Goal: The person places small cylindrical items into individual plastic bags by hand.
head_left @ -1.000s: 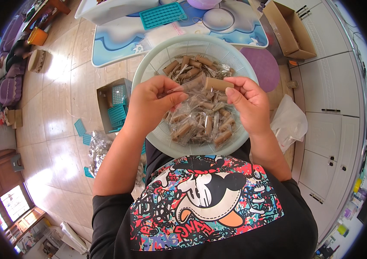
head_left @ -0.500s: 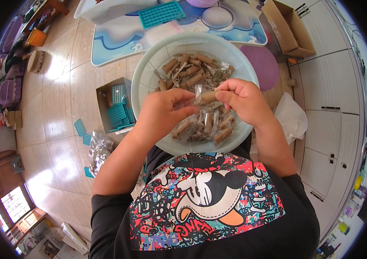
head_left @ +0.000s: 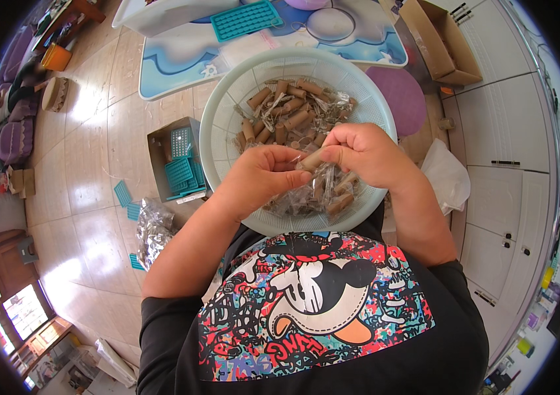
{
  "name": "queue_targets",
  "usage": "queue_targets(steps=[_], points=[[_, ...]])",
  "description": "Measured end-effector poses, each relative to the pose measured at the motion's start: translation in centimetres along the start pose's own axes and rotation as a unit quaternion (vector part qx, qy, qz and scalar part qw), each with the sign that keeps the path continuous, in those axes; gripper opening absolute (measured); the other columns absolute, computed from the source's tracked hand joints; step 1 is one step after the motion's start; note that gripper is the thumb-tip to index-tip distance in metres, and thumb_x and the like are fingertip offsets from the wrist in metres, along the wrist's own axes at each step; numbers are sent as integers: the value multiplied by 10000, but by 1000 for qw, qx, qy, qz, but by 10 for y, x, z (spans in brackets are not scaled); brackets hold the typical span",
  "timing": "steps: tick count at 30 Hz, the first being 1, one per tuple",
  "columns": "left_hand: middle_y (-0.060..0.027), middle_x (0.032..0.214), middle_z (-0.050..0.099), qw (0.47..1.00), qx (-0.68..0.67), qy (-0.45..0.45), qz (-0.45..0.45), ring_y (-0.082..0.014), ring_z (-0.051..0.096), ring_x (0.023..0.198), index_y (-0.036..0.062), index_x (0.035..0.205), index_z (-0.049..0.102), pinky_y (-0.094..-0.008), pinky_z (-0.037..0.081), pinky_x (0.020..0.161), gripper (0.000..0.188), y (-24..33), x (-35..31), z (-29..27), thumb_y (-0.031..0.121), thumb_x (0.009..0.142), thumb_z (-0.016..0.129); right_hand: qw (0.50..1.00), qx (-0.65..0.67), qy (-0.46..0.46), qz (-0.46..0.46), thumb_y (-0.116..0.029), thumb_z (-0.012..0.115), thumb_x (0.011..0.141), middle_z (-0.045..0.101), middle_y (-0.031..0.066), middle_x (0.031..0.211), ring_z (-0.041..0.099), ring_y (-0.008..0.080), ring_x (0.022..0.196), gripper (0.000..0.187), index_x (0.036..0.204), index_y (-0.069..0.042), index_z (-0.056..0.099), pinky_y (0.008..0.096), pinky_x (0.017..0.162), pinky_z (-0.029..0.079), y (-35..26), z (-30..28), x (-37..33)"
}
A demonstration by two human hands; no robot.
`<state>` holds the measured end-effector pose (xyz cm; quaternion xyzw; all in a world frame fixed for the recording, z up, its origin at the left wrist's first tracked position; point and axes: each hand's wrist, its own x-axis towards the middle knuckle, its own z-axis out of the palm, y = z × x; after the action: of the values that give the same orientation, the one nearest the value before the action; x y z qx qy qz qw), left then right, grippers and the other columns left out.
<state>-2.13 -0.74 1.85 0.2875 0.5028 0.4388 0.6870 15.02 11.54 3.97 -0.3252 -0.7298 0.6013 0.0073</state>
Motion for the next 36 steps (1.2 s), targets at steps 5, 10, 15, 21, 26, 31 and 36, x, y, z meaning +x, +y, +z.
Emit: queue_targets(steps=[5, 10, 15, 21, 26, 31, 36], points=[[-52, 909, 625, 999, 9, 38, 27, -75, 574, 788, -41, 1067, 551, -189, 459, 687, 345, -1, 0, 1, 57, 757, 666, 999, 31, 1, 22, -208, 602, 823, 479, -33, 563, 416, 40, 520, 207, 733, -23, 582, 207, 469, 333, 5, 1, 0], [-75, 993, 604, 994, 57, 79, 57, -112, 579, 870, -52, 1098, 523, -219, 479, 759, 385, -3, -3, 7, 24, 749, 667, 997, 67, -1, 42, -282, 618, 816, 474, -26, 535, 407, 44, 491, 280, 701, -29, 587, 220, 449, 320, 12, 2, 2], [-58, 934, 618, 997, 10, 67, 41, -93, 576, 809, -42, 1080, 539, -206, 468, 701, 387, -6, 1, 5, 74, 743, 691, 997, 67, 23, -19, -240, 636, 806, 506, -12, 561, 437, 44, 514, 238, 710, -26, 597, 217, 468, 346, 9, 18, 6], [-46, 910, 617, 985, -143, 94, 20, -88, 571, 789, -24, 1081, 538, -186, 449, 672, 382, -9, 3, 1, 71, 743, 689, 966, 204, 128, -99, -107, 636, 792, 579, 16, 674, 490, 43, 602, 105, 810, -7, 611, 206, 537, 394, 11, 25, 2], [-89, 974, 615, 979, -175, 86, 55, -157, 610, 845, -24, 1114, 506, -250, 496, 733, 381, -6, 3, 5, 45, 766, 647, 974, 51, 142, -166, -76, 635, 786, 596, 3, 709, 495, 40, 614, 190, 960, -9, 596, 196, 547, 399, 14, 38, -4], [-71, 950, 607, 981, -163, 81, 72, -108, 581, 833, -38, 1121, 487, -219, 479, 742, 431, -4, 4, 7, -3, 733, 670, 957, 104, 203, -180, -80, 633, 794, 601, 5, 726, 498, 26, 634, 222, 1009, -32, 603, 177, 558, 394, 5, 34, -6], [-69, 951, 601, 988, -87, 91, 86, -103, 568, 856, -25, 1141, 476, -219, 477, 743, 455, -3, 2, 11, -25, 728, 667, 962, 131, 185, -156, -73, 629, 796, 600, 2, 724, 508, 28, 643, 193, 981, -19, 610, 174, 570, 403, 11, 35, 0]])
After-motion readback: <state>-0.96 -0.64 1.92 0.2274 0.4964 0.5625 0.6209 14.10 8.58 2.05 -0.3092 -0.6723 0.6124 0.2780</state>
